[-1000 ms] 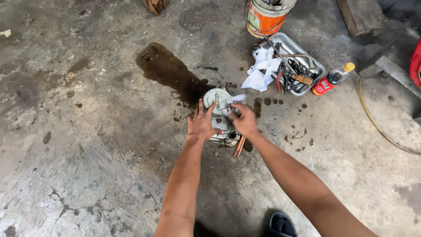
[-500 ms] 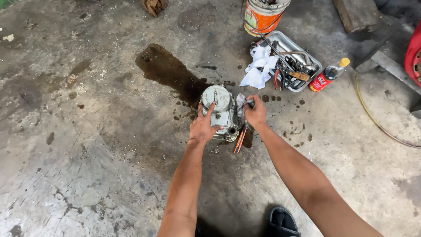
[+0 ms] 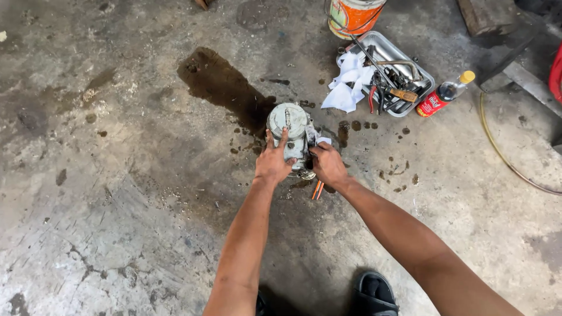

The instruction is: The person uses a screwdriver to pry open a metal engine casing on the floor. After separating the two halves, they use a white cloth to wipe the exterior surfaces of the casing, removing grease and dirt.

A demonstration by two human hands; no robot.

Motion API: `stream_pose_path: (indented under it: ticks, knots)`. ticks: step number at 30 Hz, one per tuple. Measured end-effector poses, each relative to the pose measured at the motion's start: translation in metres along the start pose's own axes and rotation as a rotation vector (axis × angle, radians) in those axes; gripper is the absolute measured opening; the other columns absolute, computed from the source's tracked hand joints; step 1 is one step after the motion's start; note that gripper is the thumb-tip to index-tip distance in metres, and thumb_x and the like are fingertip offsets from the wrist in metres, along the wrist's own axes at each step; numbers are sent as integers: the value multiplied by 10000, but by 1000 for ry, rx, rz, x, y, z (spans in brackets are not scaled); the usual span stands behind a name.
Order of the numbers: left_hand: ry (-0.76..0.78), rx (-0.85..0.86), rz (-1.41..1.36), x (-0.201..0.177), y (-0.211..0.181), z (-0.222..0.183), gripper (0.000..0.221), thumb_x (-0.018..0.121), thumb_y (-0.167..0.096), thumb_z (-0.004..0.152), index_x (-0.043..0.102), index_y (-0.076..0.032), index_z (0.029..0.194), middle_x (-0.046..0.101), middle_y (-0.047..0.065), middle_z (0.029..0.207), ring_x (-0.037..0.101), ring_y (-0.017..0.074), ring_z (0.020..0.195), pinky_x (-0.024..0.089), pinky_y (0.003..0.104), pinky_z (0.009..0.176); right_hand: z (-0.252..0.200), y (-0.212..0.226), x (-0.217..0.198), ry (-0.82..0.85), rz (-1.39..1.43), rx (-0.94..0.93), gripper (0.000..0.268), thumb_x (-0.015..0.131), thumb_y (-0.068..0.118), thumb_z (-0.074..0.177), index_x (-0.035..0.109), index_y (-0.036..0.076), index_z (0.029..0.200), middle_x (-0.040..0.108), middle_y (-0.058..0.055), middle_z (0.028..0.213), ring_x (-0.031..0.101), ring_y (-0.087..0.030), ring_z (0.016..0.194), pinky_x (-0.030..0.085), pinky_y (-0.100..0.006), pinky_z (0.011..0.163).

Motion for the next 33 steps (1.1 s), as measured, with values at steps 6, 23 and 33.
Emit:
stream_pose_path:
  ticks: [6, 23, 33]
  knots:
    - [34, 10, -17, -4, -2, -3, 856, 610, -342, 1011, 68, -291, 1671, 97, 282, 1693, 508, 511, 1351, 580, 544, 972, -14, 64, -38, 83, -174, -246, 163, 699, 211, 724, 739, 218, 882, 694, 2, 905, 704, -259, 929, 523, -445, 822]
    - [77, 2, 8, -10, -12, -16, 928, 608, -261, 985, -16, -247, 1672, 11, 275, 1702, 396, 500, 1440, 528, 575, 1037, 2, 45, -37, -28, 159, 157, 179, 735, 146, 833, 738, 81, 1001, 713, -162, 1025, 709, -415, 994, 588, -484, 852]
    - [95, 72, 11, -10, -1, -4, 932, 607, -234, 976, -13, -220, 1671, 14, 315, 1685, 449, 537, 1390, 580, 565, 964, 19, -6, 23, -169, 77, 246, 159, 674, 174, 904, 704, 21, 869, 694, -212, 837, 664, -501, 859, 532, -581, 771]
Point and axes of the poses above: each hand's wrist, its own z-axis towards the middle knuckle, its own x-axis out of the palm, y = z × x, the point moved 2 cm from there along z, towards the middle knuckle
